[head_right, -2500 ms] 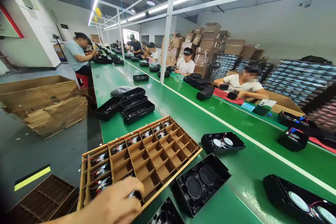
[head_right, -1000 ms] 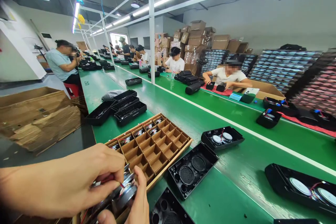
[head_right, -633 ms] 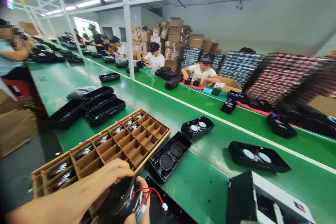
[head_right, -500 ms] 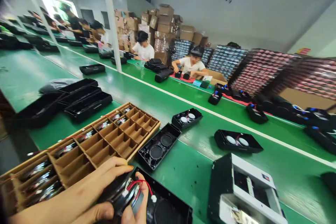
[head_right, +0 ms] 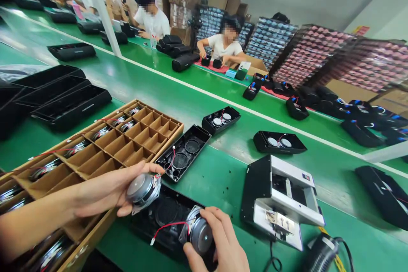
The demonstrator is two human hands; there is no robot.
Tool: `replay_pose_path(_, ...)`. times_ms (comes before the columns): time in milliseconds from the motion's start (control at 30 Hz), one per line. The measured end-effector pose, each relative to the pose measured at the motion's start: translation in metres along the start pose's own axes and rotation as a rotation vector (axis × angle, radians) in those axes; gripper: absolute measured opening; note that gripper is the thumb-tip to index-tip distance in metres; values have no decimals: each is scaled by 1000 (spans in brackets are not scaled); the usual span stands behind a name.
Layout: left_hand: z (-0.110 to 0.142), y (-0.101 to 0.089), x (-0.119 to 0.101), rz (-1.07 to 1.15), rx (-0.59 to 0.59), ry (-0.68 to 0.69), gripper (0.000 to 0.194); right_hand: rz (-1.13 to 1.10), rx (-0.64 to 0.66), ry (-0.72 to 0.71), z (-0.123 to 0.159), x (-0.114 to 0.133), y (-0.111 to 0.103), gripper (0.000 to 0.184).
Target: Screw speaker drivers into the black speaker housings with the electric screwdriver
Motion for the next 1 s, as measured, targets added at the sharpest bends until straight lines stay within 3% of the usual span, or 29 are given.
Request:
replay_pose_path(100,0,-4,-4,-125,87,18,88,366,50,-241,-10,7,1,49)
replay_pose_path(233,-4,-10,2,-289,62,1,61,551,45,-406,-19,25,12,41)
replay_pose_path(567,-8,-15,2,-140,61,73,65,564,228,-299,-2,-5,27,42)
replay_pose_path(833,-4,-15,-4,-310,102,138,52,450,106,-306,-13,5,19,35)
replay_pose_path(1000,-2,-14,-11,-381,107,206,49,422,111,-310,-11,3,20,34)
Point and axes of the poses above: each hand's wrist, its own z-axis away from the middle knuckle, its own y-axis out of the palm, x = y × z, the point moved 6 cm from there along -z, towards the middle knuckle, and after that the axes turned 5 degrees about -y, right-handed, at the moved point
